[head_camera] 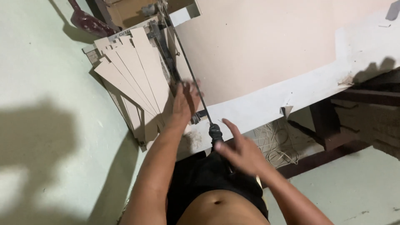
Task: Cutting cardboard sheets using a manual paper cutter and stacking the pieces.
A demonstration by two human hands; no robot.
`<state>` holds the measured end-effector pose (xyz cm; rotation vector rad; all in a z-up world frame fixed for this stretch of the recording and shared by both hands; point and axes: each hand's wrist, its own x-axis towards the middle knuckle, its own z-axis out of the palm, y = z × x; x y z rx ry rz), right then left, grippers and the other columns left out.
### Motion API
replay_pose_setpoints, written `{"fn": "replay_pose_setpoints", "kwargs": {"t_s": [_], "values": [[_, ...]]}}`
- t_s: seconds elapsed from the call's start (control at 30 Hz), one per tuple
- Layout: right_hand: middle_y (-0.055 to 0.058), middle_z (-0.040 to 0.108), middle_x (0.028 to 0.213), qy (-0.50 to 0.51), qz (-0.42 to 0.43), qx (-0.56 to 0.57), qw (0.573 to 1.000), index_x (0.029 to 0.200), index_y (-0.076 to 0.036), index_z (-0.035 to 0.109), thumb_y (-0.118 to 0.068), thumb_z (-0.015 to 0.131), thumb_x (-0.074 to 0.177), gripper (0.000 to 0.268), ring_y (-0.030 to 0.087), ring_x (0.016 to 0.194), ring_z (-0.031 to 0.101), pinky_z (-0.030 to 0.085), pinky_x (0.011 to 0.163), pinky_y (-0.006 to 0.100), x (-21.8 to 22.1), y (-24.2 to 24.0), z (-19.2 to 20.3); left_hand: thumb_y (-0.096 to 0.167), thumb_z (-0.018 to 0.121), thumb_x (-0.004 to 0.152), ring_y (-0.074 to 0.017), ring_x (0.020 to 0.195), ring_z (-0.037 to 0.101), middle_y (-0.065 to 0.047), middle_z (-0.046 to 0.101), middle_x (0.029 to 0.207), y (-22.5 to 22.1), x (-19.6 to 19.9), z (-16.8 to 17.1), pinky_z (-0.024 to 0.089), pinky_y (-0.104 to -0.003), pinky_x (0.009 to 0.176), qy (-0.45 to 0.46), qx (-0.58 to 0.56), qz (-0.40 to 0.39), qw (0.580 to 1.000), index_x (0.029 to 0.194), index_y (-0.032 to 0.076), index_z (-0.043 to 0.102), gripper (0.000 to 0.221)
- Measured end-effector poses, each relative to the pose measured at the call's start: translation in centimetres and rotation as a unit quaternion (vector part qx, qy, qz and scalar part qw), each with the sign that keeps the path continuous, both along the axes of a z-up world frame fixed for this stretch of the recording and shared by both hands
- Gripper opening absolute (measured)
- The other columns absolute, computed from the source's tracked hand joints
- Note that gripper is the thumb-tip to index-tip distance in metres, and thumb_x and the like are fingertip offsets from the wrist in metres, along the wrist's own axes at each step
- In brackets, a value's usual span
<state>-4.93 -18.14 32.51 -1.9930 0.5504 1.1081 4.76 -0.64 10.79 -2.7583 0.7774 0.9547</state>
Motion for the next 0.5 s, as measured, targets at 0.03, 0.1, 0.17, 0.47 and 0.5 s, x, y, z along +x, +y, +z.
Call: {"fn": "replay_pose_setpoints", "kwargs": {"t_s": [0.03,0.1,0.17,0.47,0.5], "values": [[0.02,0.078,0.081,-0.021,-0.053,0.022,0.998,0.157,-0.026,0.036,-0.055,0.059,0.088,0.079,0.036,0.074,0.077,0.061,0.073,0.045,0.2,-0.8,-2.5,0.032,0.067,0.093,-0.0314,0.136,0.037,-0.007,0.053,0.14,0.7,-1.3,-5.2,0.023,-0.055,0.106,-0.026,-0.082,-0.078,0.993,0.127,0.024,0.057,0.037],[0.016,0.079,0.084,-0.042,-0.104,0.047,0.993,0.149,-0.026,0.055,-0.051,0.056,0.093,0.061,0.034,0.081,0.078,0.059,0.077,0.045,0.3,-2.7,-9.2,0.029,0.066,0.092,-0.0292,0.116,0.054,-0.004,0.063,0.121,1.3,-2.4,-8.0,0.042,-0.044,0.09,-0.053,-0.16,-0.154,0.974,0.106,0.02,0.062,0.018],[0.042,0.038,0.146,-0.048,-0.449,0.124,0.884,0.163,-0.007,-0.001,-0.046,0.071,0.098,0.105,0.058,0.098,0.068,0.054,0.088,0.069,0.4,-5.1,-17.8,0.007,0.063,0.088,-0.0226,0.052,0.043,0.002,0.056,0.051,1.2,-2.9,-3.7,0.04,-0.038,0.056,0.003,-0.222,-0.088,0.971,0.056,0.014,0.055,0.034],[0.017,0.073,0.099,-0.059,-0.495,0.175,0.849,0.118,-0.011,0.053,-0.026,0.072,0.1,0.031,0.028,0.076,0.076,0.067,0.068,0.042,-4.5,-10.2,-25.9,0.03,0.075,0.088,-0.0309,0.119,0.054,-0.008,0.053,0.141,5.3,0.7,8.3,0.042,-0.045,0.091,0.043,0.078,-0.157,0.984,0.13,0.023,0.064,0.045],[0.017,0.073,0.099,-0.056,-0.492,0.173,0.851,0.118,-0.011,0.053,-0.026,0.072,0.1,0.031,0.028,0.076,0.076,0.067,0.068,0.042,-3.8,-8.9,-26.1,0.03,0.075,0.088,-0.0309,0.119,0.054,-0.008,0.053,0.141,4.9,0.9,7.2,0.042,-0.045,0.091,0.047,0.077,-0.154,0.984,0.13,0.023,0.064,0.045]]}}
